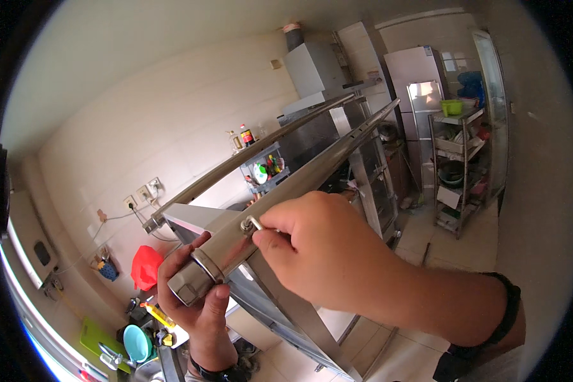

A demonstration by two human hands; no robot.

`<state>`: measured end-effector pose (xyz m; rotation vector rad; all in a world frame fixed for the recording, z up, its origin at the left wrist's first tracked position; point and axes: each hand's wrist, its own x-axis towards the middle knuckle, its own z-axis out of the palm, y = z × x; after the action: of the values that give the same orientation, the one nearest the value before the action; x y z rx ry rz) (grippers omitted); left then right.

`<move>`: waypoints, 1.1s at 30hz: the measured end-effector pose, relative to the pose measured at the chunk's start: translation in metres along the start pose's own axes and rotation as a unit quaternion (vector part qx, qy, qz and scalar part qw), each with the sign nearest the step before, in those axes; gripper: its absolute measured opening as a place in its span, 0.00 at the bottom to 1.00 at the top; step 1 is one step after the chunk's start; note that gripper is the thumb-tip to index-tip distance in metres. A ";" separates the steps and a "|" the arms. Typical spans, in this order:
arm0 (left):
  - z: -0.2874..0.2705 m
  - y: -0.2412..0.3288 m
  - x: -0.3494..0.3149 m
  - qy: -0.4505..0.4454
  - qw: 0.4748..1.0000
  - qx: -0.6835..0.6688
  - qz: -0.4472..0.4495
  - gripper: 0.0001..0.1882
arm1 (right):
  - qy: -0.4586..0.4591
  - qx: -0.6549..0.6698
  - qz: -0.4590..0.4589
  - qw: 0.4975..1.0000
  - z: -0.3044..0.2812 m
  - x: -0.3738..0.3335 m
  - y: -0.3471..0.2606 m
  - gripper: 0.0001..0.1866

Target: Assembling a stainless steel rack using a hex key and screws.

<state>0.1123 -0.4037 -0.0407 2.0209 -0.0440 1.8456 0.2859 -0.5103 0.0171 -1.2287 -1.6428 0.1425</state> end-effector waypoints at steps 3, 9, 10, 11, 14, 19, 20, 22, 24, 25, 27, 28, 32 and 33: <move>0.000 -0.003 -0.001 -0.012 1.000 0.004 0.016 0.33 | 0.004 -0.010 -0.018 1.000 0.001 -0.001 -0.007 0.08; -0.002 -0.005 0.001 -0.014 0.998 0.032 0.045 0.34 | 0.020 -0.048 -0.004 0.999 0.006 0.000 -0.016 0.14; -0.002 -0.001 0.003 -0.015 0.997 0.053 0.045 0.35 | 0.028 -0.069 -0.012 0.997 0.006 -0.002 -0.017 0.15; -0.002 0.001 0.004 -0.016 0.996 0.074 0.044 0.35 | 0.029 -0.071 -0.010 0.997 0.005 -0.004 -0.018 0.15; -0.002 -0.005 0.007 -0.029 0.991 0.119 0.062 0.34 | 0.008 -0.141 -0.063 0.988 -0.003 -0.001 -0.015 0.15; -0.002 -0.004 0.012 -0.019 0.987 0.131 0.088 0.32 | -0.024 -0.170 -0.087 0.981 -0.006 0.010 -0.013 0.08; -0.002 -0.004 0.013 -0.017 0.985 0.140 0.101 0.32 | -0.025 -0.170 -0.088 0.981 -0.008 0.013 -0.011 0.08; -0.003 -0.002 0.015 -0.020 0.982 0.153 0.105 0.31 | -0.028 -0.220 -0.213 0.952 -0.013 0.020 -0.003 0.08; -0.004 0.001 0.016 -0.024 0.980 0.164 0.107 0.31 | -0.042 -0.249 -0.268 0.929 -0.022 0.029 0.004 0.09; -0.003 0.003 0.017 -0.030 0.978 0.175 0.107 0.31 | -0.055 -0.278 -0.321 0.904 -0.025 0.033 0.008 0.10; -0.003 0.004 0.017 -0.036 0.976 0.185 0.106 0.31 | -0.056 -0.286 -0.370 0.882 -0.028 0.044 0.015 0.08; -0.003 0.004 0.016 -0.037 0.977 0.185 0.100 0.31 | -0.056 -0.294 -0.418 0.858 -0.030 0.048 0.018 0.06; -0.004 0.004 0.016 -0.036 0.977 0.190 0.095 0.32 | -0.048 -0.357 -0.482 0.799 -0.033 0.059 0.016 0.06; -0.004 0.004 0.016 -0.035 0.977 0.190 0.095 0.32 | -0.067 -0.379 -0.489 0.782 -0.035 0.059 0.012 0.07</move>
<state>0.1092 -0.4022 -0.0241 2.4139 0.1079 2.0215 0.3243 -0.4757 0.0637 -0.7218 -2.3645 -1.2105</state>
